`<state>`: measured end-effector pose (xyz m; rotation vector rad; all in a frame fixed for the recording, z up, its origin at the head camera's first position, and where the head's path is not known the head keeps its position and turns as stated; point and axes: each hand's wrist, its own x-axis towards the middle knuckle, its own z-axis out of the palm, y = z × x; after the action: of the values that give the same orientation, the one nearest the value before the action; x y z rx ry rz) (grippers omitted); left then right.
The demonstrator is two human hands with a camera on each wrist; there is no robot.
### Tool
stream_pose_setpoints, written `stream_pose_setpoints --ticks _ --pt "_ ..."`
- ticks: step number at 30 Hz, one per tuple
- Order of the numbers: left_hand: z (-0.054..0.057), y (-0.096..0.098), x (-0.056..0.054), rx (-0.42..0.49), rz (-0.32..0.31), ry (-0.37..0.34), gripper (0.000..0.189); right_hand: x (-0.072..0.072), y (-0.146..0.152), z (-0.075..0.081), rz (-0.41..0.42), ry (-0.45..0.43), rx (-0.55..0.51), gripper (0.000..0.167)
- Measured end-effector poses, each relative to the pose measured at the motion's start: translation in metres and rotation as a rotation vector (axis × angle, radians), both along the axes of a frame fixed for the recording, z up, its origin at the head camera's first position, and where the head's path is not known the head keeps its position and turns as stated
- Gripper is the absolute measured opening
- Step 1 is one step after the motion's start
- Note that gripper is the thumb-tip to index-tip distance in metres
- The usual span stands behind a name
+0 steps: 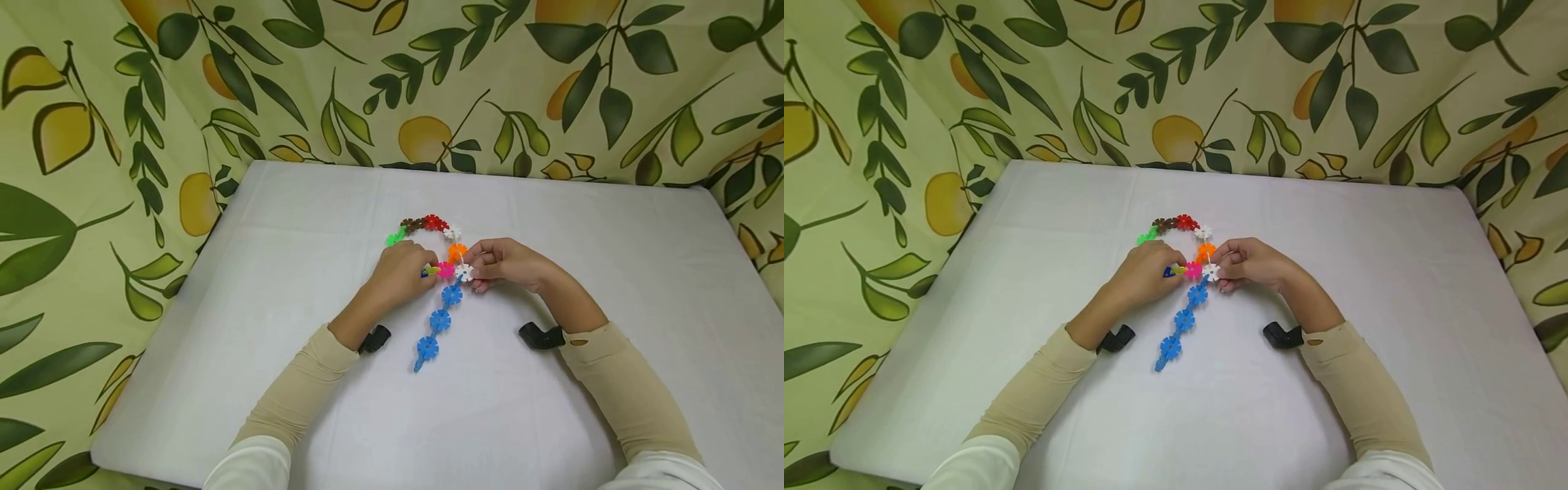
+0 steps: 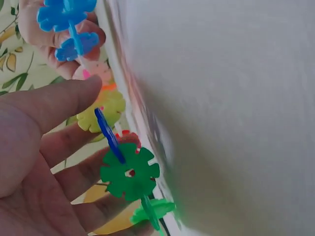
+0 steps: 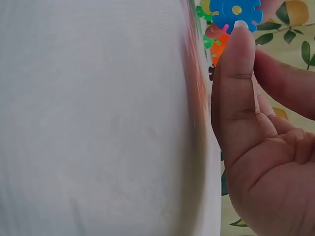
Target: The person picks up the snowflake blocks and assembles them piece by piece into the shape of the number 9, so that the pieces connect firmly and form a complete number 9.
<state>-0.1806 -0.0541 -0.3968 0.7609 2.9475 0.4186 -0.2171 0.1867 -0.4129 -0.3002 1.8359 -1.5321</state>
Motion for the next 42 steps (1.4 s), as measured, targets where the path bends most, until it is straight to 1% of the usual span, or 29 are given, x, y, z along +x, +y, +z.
stream_pose_setpoints --ticks 2,4,10,13,16,20,23,27,30,33,36,38,40,42 --pt "0.0 0.001 0.001 -0.001 -0.007 0.011 0.019 0.001 0.0 0.0 0.0 -0.004 0.0 0.029" --pt "0.001 0.002 0.002 -0.001 -0.005 0.004 0.017 0.001 0.0 -0.001 0.002 -0.013 0.0 0.028" --pt "0.003 0.006 0.005 -0.001 0.037 -0.035 0.018 0.001 0.0 0.0 0.021 -0.036 -0.018 0.027" --pt "0.004 0.007 0.006 0.004 0.041 -0.044 0.019 0.002 -0.001 0.001 0.015 -0.028 -0.017 0.027" --pt "0.004 0.008 0.006 0.013 0.042 -0.05 0.017 0.003 -0.003 0.001 0.011 0.019 0.029 0.026" --pt "0.004 0.009 0.006 0.012 0.047 -0.056 0.012 0.003 -0.007 -0.001 0.026 0.099 0.147 0.023" --pt "0.005 0.009 0.006 0.013 0.044 -0.069 0.012 0.004 -0.009 -0.001 0.049 0.136 0.212 0.022" --pt "0.005 0.007 0.006 0.005 0.035 -0.087 0.014 0.004 -0.009 0.0 0.079 0.171 0.242 0.02" --pt "0.004 0.005 0.005 0.004 0.027 -0.093 0.017 0.004 -0.009 0.0 0.082 0.191 0.244 0.02" --pt "0.003 0.002 0.005 0.032 0.023 -0.109 0.02 0.004 -0.009 0.0 0.057 0.207 0.25 0.021" --pt "0.004 0.0 0.004 0.084 0.019 -0.137 0.024 0.005 -0.008 0.0 0.012 0.226 0.254 0.022" --pt "0.006 -0.002 0.003 0.132 0.018 -0.171 0.025 0.004 -0.007 0.001 -0.015 0.238 0.27 0.022" --pt "0.01 -0.006 0.001 0.177 0.024 -0.204 0.026 0.004 -0.006 0.002 -0.036 0.249 0.282 0.022" --pt "0.016 -0.013 -0.001 0.216 0.05 -0.219 0.027 0.004 -0.005 0.002 -0.048 0.259 0.299 0.02"
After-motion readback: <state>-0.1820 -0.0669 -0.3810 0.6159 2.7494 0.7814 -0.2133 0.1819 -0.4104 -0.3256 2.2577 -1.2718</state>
